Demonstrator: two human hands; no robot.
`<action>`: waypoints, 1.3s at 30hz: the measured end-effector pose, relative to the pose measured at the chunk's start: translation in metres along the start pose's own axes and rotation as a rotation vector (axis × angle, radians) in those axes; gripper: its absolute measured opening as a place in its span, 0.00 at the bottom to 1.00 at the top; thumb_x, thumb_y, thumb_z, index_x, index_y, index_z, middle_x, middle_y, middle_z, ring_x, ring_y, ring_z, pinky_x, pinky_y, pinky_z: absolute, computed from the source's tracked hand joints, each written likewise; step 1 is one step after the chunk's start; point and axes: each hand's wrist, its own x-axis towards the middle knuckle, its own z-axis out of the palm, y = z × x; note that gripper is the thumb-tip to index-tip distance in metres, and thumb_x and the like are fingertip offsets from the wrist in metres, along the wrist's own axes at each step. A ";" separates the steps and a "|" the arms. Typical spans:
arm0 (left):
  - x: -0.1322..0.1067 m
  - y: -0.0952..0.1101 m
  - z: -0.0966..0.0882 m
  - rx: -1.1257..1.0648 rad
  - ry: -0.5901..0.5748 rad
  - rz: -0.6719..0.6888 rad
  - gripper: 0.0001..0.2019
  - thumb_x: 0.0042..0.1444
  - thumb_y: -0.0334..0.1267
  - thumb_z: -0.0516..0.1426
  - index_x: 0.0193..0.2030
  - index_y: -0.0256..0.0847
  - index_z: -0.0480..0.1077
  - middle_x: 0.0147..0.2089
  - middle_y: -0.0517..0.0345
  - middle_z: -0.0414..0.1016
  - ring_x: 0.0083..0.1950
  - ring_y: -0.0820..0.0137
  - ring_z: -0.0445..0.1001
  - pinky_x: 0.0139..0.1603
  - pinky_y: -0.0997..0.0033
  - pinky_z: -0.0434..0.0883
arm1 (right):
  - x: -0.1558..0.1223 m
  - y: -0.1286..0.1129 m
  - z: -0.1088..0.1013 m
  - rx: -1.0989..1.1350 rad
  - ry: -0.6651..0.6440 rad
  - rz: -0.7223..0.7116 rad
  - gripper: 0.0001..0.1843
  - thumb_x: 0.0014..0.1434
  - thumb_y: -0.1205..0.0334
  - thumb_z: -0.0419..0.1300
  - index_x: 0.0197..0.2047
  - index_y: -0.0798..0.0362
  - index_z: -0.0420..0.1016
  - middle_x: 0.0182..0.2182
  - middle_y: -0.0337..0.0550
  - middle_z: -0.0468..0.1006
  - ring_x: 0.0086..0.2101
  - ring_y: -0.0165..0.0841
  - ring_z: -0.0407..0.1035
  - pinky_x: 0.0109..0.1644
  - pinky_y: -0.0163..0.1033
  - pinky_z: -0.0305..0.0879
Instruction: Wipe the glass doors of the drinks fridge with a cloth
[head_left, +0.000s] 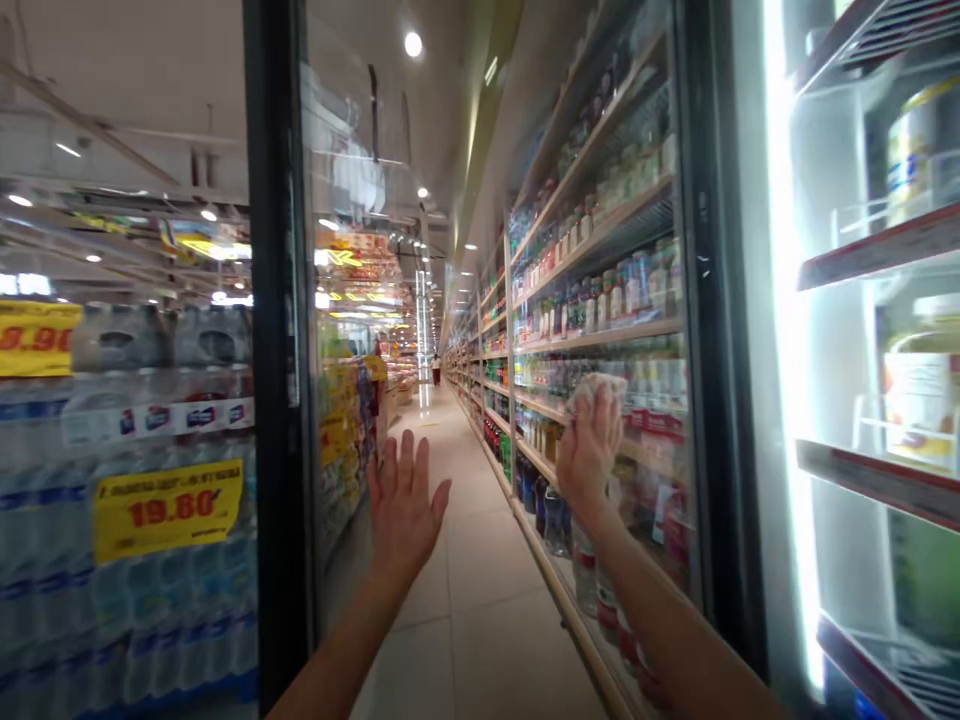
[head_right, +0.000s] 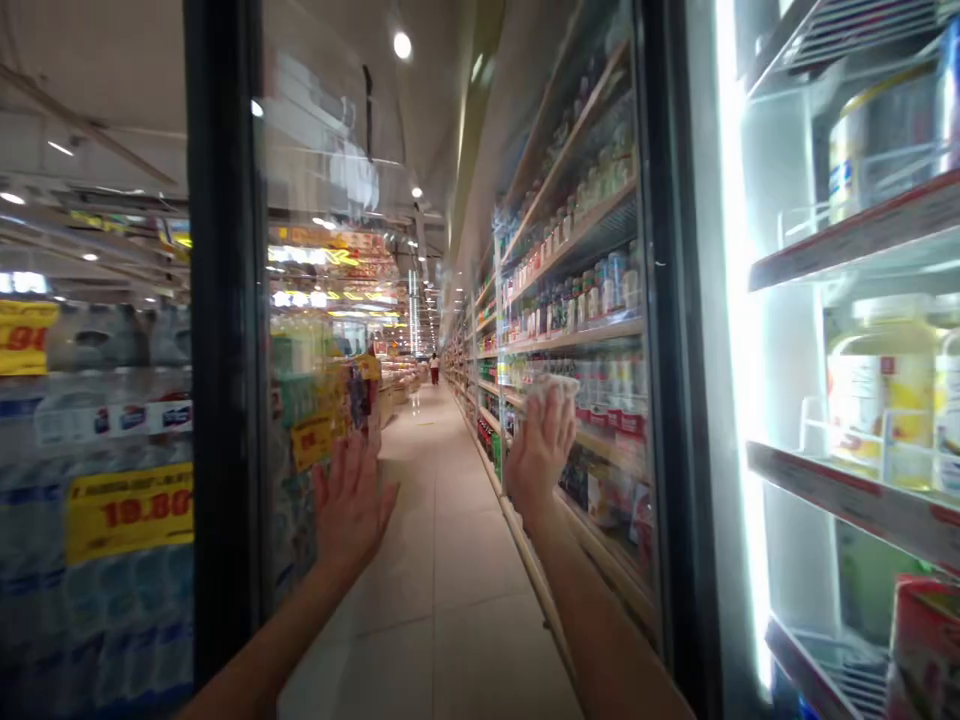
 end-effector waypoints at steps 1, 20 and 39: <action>0.000 0.000 0.001 -0.003 0.004 -0.001 0.34 0.61 0.41 0.50 0.69 0.40 0.37 0.69 0.44 0.47 0.71 0.56 0.40 0.67 0.43 0.46 | -0.003 -0.016 0.003 0.017 -0.038 -0.058 0.27 0.61 0.66 0.46 0.64 0.51 0.56 0.64 0.51 0.56 0.66 0.42 0.38 0.64 0.57 0.47; 0.000 -0.004 -0.001 -0.063 -0.014 0.005 0.35 0.60 0.40 0.51 0.69 0.45 0.35 0.70 0.46 0.44 0.71 0.55 0.41 0.66 0.40 0.46 | -0.024 -0.007 -0.006 0.081 -0.287 -0.337 0.29 0.58 0.68 0.49 0.63 0.46 0.58 0.63 0.43 0.59 0.66 0.40 0.40 0.66 0.54 0.46; 0.000 0.000 -0.004 -0.085 -0.048 -0.026 0.34 0.61 0.41 0.50 0.69 0.43 0.37 0.70 0.44 0.45 0.71 0.56 0.39 0.67 0.42 0.44 | -0.034 -0.008 -0.017 0.111 -0.294 -0.406 0.26 0.58 0.69 0.48 0.60 0.49 0.63 0.61 0.42 0.63 0.66 0.36 0.39 0.67 0.49 0.43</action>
